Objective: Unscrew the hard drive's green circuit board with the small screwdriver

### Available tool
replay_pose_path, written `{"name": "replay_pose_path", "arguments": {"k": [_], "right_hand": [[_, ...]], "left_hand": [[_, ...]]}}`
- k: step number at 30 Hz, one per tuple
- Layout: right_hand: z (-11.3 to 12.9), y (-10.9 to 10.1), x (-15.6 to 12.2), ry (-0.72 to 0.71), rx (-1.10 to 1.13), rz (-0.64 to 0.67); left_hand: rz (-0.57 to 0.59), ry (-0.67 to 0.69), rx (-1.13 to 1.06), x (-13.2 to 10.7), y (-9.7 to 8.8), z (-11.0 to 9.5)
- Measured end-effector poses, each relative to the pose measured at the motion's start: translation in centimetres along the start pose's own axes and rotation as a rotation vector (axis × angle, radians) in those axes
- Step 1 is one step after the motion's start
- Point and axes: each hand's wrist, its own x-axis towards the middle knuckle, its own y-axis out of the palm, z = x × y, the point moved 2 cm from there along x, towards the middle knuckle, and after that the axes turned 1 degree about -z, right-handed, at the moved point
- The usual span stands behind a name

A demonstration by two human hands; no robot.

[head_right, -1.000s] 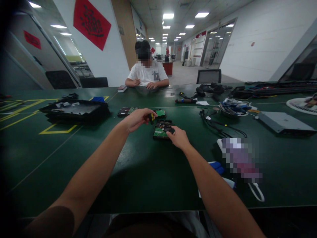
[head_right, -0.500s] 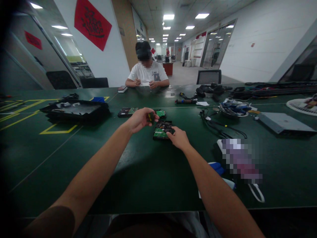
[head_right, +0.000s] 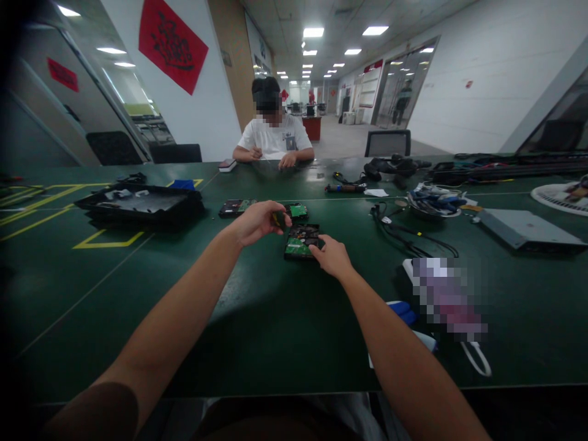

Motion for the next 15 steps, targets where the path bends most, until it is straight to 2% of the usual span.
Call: {"name": "replay_pose_path", "arguments": {"k": [11,15], "right_hand": [[-0.2,0.1,0.1,-0.023,-0.009,-0.004],[-0.2,0.1,0.1,-0.015,0.000,-0.004]], "left_hand": [[-0.046,-0.083,0.070,-0.6,-0.8,-0.9],[-0.004,-0.082,0.104,-1.1,-0.6,-1.4]]}}
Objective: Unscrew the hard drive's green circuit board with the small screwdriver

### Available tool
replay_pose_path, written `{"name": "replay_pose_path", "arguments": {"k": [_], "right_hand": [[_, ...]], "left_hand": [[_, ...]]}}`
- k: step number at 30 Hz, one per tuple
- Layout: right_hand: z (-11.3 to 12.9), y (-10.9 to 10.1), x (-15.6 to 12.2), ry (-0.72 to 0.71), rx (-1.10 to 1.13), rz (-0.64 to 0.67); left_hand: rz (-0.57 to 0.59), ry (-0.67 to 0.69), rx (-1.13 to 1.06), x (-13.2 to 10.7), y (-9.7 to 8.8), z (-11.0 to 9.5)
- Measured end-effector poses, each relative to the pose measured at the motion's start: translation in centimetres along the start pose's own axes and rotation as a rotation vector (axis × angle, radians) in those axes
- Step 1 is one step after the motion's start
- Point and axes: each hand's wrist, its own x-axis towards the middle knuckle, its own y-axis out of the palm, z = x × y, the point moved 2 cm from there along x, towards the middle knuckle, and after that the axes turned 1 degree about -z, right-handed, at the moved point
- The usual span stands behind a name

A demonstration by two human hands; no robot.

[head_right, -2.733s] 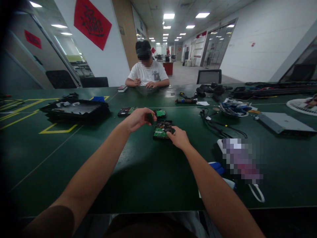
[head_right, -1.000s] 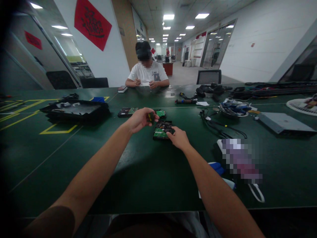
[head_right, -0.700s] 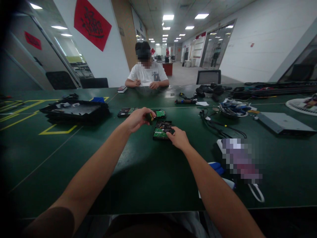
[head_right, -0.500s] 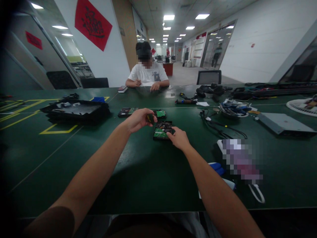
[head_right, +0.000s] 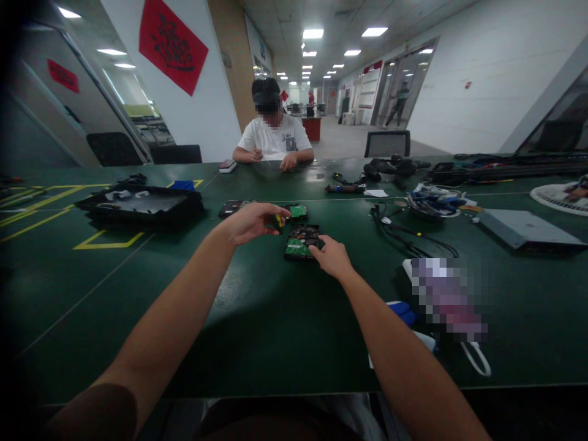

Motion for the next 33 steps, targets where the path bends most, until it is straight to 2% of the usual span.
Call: {"name": "replay_pose_path", "arguments": {"k": [7,10,15,19,23,30,33], "right_hand": [[0.0,0.0,0.0,0.030,0.011,0.001],[-0.1,0.1,0.1,0.030,-0.004,0.001],[0.0,0.0,0.0,0.046,-0.003,0.004],[0.2,-0.2,-0.1,0.036,0.005,0.006],[0.2,-0.2,0.0,0.006,-0.007,-0.004],[-0.1,0.0,0.0,0.015,0.014,-0.003],[-0.2,0.1,0.1,0.012,0.003,-0.004]], "left_hand": [[0.076,0.029,-0.078,0.1,1.4,0.6],[0.091,0.070,-0.034,0.3,1.7,0.8],[0.031,0.115,0.044,0.2,1.2,0.5],[0.067,0.064,-0.004,0.2,1.1,0.5],[0.017,0.077,-0.060,0.8,1.0,1.1],[-0.115,0.222,0.199,1.2,0.7,1.0],[-0.086,0.230,0.189,1.0,0.9,0.8]]}}
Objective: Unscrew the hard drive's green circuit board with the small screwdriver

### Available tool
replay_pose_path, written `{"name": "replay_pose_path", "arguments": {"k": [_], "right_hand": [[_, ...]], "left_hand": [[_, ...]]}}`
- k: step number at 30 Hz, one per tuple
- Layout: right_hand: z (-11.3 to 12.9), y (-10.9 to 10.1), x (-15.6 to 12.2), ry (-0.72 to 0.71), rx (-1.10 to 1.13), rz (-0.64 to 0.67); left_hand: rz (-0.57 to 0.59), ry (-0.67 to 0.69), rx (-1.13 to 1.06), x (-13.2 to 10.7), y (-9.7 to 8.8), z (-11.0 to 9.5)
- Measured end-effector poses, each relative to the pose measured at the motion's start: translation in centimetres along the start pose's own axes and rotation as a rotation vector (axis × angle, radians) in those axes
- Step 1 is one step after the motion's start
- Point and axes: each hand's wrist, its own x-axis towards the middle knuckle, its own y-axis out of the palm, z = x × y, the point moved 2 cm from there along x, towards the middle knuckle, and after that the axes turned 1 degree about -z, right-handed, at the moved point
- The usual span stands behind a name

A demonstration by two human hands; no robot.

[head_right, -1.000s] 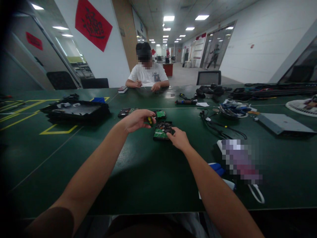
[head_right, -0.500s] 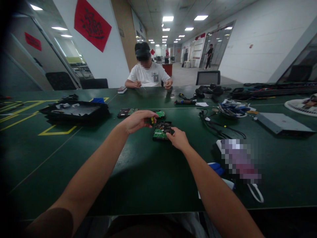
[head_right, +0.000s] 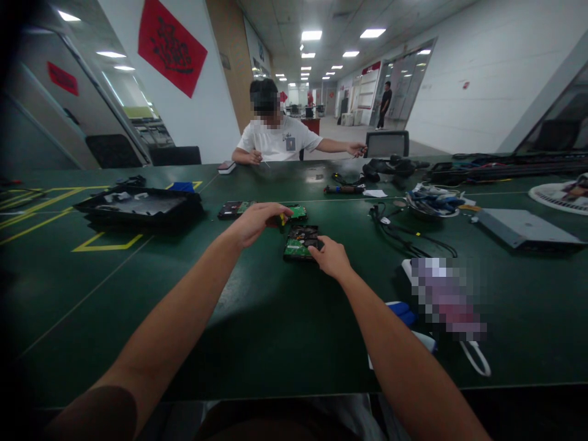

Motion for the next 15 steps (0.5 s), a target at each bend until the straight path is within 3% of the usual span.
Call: {"name": "replay_pose_path", "arguments": {"k": [6,15], "right_hand": [[-0.1,0.0,0.1,-0.019,-0.041,-0.010],[0.1,-0.2,-0.1,-0.019,-0.027,-0.005]], "left_hand": [[0.068,0.037,-0.241,0.0,1.0,0.3],[-0.065,0.011,-0.392,0.6,1.7,1.6]]}}
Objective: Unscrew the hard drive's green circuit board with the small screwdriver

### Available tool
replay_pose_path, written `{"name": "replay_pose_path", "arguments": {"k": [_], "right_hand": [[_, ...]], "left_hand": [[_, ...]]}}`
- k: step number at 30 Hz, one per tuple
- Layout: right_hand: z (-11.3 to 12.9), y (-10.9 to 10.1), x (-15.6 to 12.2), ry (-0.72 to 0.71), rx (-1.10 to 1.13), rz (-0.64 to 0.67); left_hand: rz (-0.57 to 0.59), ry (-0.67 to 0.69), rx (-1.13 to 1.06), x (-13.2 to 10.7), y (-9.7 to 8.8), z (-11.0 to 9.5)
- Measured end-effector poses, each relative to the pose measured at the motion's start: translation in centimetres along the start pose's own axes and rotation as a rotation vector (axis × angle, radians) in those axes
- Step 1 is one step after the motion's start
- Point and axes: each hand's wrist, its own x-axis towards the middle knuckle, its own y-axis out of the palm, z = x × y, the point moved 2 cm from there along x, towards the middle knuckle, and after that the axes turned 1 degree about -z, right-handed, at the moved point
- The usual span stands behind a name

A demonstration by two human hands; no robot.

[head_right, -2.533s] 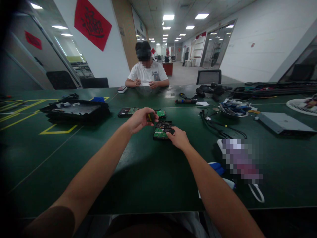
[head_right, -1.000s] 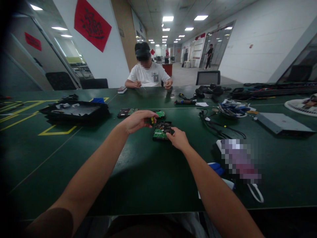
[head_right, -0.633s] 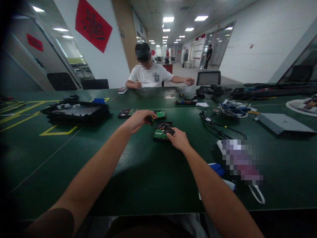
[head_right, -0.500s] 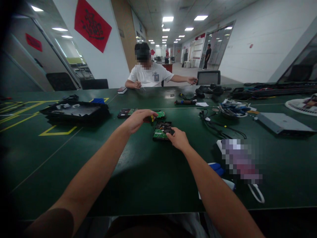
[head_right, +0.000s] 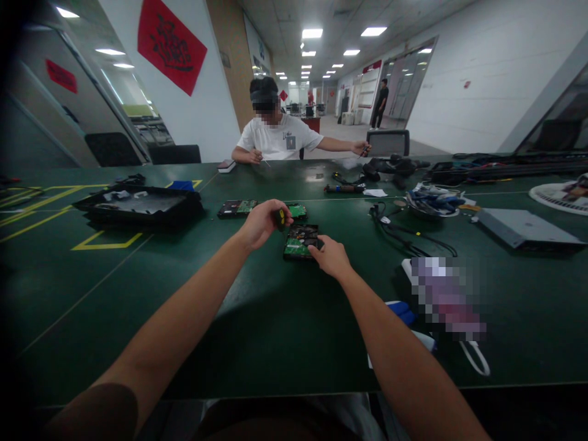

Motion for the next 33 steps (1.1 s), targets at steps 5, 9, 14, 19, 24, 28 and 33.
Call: {"name": "replay_pose_path", "arguments": {"k": [5,9,14,19,24,28,33], "right_hand": [[0.0,0.1,0.0,0.004,0.002,0.007],[0.0,0.0,0.1,0.013,0.001,0.009],[0.0,0.0,0.0,0.016,0.015,0.013],[0.1,0.0,0.0,0.012,0.019,0.014],[0.1,0.0,0.0,0.017,0.014,0.023],[0.1,0.0,0.0,0.022,0.009,0.019],[-0.1,0.1,0.2,0.019,0.000,0.016]], "left_hand": [[-0.082,0.001,-0.027,0.2,-0.5,0.2],[-0.055,0.024,0.107,0.2,-0.4,-0.3],[-0.032,0.029,0.142,0.1,-0.5,-0.7],[0.025,-0.046,-0.032,0.1,-0.3,-0.3],[0.008,-0.025,0.043,0.1,-0.4,-0.4],[-0.002,0.091,0.315,0.0,-0.9,-1.5],[0.019,0.043,0.455,-0.3,-1.3,-2.6]]}}
